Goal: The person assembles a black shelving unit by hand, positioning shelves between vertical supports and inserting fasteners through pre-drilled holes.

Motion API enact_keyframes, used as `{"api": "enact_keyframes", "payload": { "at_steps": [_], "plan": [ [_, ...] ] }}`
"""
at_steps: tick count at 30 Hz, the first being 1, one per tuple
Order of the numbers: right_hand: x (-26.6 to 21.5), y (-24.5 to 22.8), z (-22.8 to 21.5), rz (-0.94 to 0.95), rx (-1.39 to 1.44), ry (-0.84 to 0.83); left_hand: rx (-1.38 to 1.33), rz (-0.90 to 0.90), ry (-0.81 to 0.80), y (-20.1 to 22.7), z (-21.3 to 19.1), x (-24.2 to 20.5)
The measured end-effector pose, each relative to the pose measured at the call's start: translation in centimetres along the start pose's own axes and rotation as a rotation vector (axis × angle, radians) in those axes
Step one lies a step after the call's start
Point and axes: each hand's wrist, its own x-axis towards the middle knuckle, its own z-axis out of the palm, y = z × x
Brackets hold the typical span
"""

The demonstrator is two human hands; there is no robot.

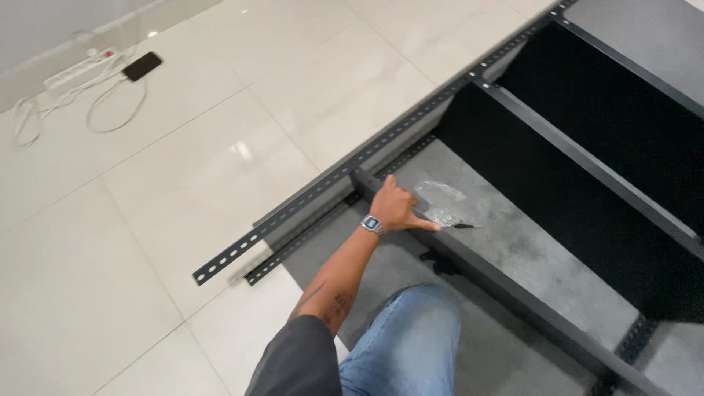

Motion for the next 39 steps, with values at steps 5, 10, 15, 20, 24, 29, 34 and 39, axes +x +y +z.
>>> {"api": "enact_keyframes", "payload": {
  "at_steps": [5,10,15,20,24,29,34,39],
  "plan": [
    [-13.5,1.3,-5.8,0.232,-0.161,0.024,0.138,0.01,0.2,0.0,-0.4,1.4],
    [-24.3,1.4,-5.0,0.512,-0.247,0.069,0.184,0.324,0.069,1.8,1.5,2.0],
    [-20.5,-4.4,-5.5,0.835,-0.1,0.143,0.199,0.551,-0.065,6.8,2.6,3.7],
    [-17.8,-6.5,-6.0,0.952,-0.054,0.003,0.043,0.486,-0.923,19.5,6.9,4.8],
    [-17.8,-6.3,-5.5,0.961,-0.095,-0.03,0.04,0.599,-1.078,19.3,16.5,5.1],
    [-18.3,-4.2,-4.3,0.955,-0.098,-0.065,0.103,0.406,-1.218,17.5,15.5,9.0],
    [-18.2,-3.8,-5.6,0.898,-0.097,-0.161,0.07,0.397,-1.298,18.9,13.4,10.3],
    [-17.2,-5.1,-7.9,0.903,-0.108,-0.286,0.04,0.409,-1.354,19.1,14.1,11.6]
  ]
}}
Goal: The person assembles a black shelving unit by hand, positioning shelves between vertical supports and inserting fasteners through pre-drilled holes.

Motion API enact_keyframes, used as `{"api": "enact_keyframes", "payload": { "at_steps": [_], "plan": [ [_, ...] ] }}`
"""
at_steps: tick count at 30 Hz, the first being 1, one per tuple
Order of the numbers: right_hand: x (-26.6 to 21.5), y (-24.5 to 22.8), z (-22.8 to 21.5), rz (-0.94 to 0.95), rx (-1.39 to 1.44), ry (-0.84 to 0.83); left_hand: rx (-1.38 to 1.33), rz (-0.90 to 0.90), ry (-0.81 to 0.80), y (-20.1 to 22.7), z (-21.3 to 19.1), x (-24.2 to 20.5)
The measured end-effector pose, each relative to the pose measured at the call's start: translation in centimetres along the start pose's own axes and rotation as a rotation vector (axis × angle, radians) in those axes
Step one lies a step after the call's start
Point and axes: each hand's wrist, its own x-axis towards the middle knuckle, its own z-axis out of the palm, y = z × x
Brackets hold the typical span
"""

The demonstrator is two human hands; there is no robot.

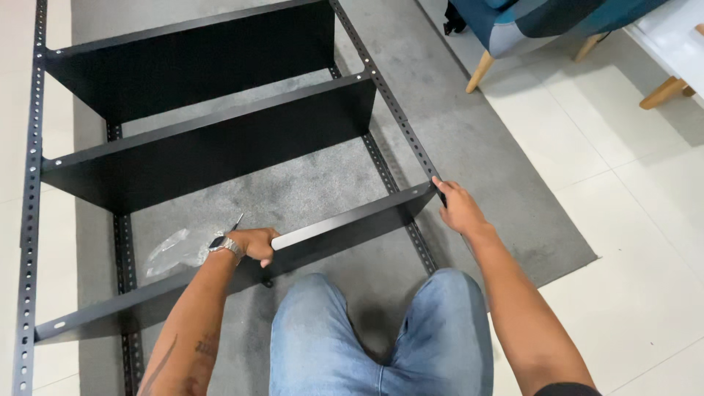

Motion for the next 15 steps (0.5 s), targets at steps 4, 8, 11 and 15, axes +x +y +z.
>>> {"api": "enact_keyframes", "payload": {
  "at_steps": [4,8,11,15],
  "plan": [
    [-1.7,-1.7,-1.3,0.008,-0.002,-0.028,-0.026,0.019,0.05,3.6,0.3,-2.4],
    [-3.5,-4.6,-3.1,0.033,-0.01,-0.03,0.091,-0.004,0.275,8.6,1.5,-2.5],
    [-3.3,-5.1,-3.3,0.058,-0.029,-0.025,0.227,-0.115,0.389,12.4,2.3,-3.6],
    [-3.3,-4.5,-2.2,0.062,-0.056,-0.033,0.222,-0.128,0.45,12.6,3.7,-3.5]
  ]
}}
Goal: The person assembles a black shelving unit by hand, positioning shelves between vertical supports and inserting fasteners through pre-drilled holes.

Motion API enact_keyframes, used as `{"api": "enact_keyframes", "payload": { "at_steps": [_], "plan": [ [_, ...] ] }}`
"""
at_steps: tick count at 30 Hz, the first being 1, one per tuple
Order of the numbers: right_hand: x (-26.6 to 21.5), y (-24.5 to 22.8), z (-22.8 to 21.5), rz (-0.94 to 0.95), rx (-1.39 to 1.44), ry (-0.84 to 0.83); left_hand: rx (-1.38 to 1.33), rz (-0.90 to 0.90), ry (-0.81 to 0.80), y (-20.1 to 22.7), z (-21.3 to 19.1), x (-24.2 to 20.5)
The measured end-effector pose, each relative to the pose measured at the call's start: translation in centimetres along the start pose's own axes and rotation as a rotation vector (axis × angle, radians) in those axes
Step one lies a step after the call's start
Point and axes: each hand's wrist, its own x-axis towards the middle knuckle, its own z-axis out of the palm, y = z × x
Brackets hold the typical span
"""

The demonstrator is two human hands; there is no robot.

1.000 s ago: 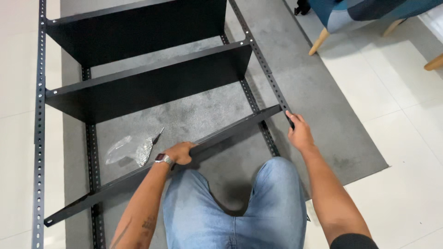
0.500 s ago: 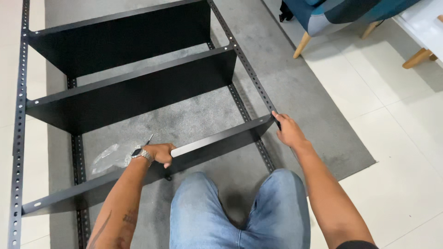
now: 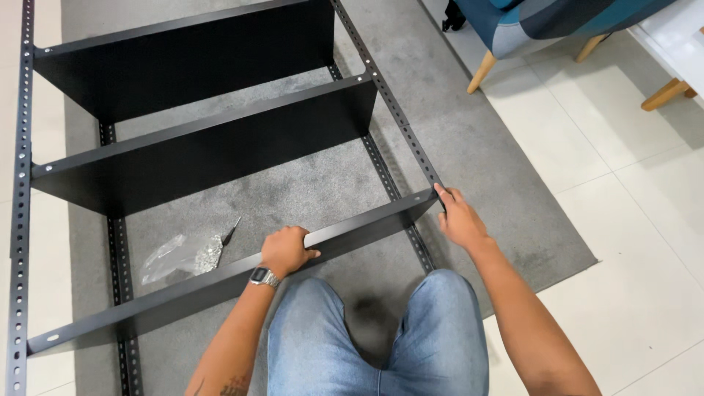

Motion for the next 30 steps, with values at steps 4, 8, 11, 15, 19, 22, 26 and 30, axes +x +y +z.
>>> {"api": "enact_keyframes", "payload": {
  "at_steps": [4,8,11,15,19,22,26,30],
  "plan": [
    [-0.3,0.6,1.7,-0.041,-0.073,0.058,-0.019,0.012,0.019,1.1,-1.4,-1.6],
    [0.1,1.4,3.2,-0.063,-0.06,0.118,-0.033,0.021,0.072,3.9,-0.7,-1.6],
    [-0.4,0.4,2.0,-0.037,0.004,0.11,-0.039,0.009,0.106,6.4,-0.9,-1.4],
    [-0.7,0.7,2.4,-0.072,0.041,0.147,-0.081,0.028,0.107,10.4,-1.6,-0.6],
    [-0.3,1.1,3.4,-0.058,0.097,0.165,-0.16,0.126,0.057,14.7,-1.4,3.0],
    [-1.0,1.7,4.5,-0.05,0.14,0.164,-0.179,0.209,0.024,18.0,0.4,6.0],
    [-1.2,1.9,4.6,-0.062,0.233,0.191,-0.209,0.252,-0.028,20.6,1.5,8.6],
    [-2.2,1.1,3.6,-0.031,0.285,0.141,-0.27,0.226,-0.097,20.3,0.5,7.9]
  ]
}}
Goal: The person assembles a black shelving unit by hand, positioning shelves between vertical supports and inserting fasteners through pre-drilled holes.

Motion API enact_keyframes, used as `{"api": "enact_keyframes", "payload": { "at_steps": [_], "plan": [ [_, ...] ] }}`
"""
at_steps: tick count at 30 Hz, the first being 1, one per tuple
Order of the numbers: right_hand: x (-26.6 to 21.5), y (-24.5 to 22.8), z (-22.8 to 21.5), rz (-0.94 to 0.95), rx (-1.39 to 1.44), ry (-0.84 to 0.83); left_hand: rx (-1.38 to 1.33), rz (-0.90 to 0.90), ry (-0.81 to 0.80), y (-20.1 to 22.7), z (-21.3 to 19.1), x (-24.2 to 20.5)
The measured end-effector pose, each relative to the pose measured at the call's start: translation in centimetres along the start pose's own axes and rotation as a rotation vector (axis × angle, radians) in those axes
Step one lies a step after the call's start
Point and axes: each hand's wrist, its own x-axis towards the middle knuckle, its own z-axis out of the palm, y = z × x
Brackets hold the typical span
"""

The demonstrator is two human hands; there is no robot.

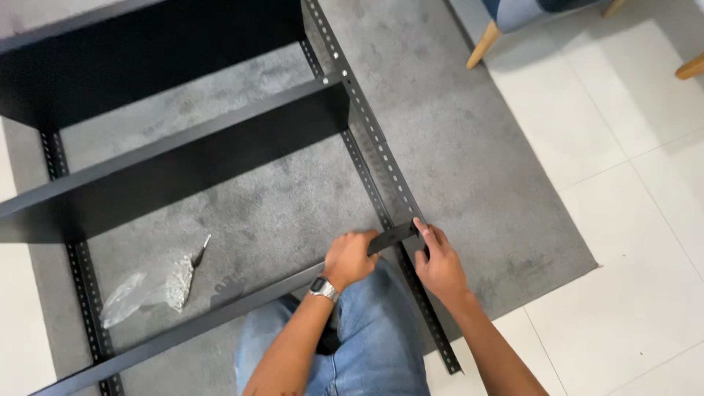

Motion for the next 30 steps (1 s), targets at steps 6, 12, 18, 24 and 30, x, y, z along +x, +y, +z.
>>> {"api": "enact_keyframes", "payload": {
  "at_steps": [6,12,18,24,30],
  "plan": [
    [-0.5,0.3,0.7,-0.021,-0.058,0.057,-0.018,-0.01,-0.064,1.1,-2.7,-1.3],
    [-0.9,-0.3,0.6,-0.011,-0.036,0.062,-0.027,0.007,-0.064,0.8,-2.2,-0.7],
    [-1.0,-0.2,0.6,-0.022,-0.102,0.085,-0.034,-0.004,-0.073,1.1,-2.4,-0.4],
    [-0.8,0.2,0.4,-0.038,-0.12,0.095,-0.003,0.016,-0.06,1.7,-2.8,-0.3],
    [-0.4,0.7,0.2,-0.008,0.038,0.045,-0.017,0.048,-0.068,1.8,-4.0,-1.0]
  ]
}}
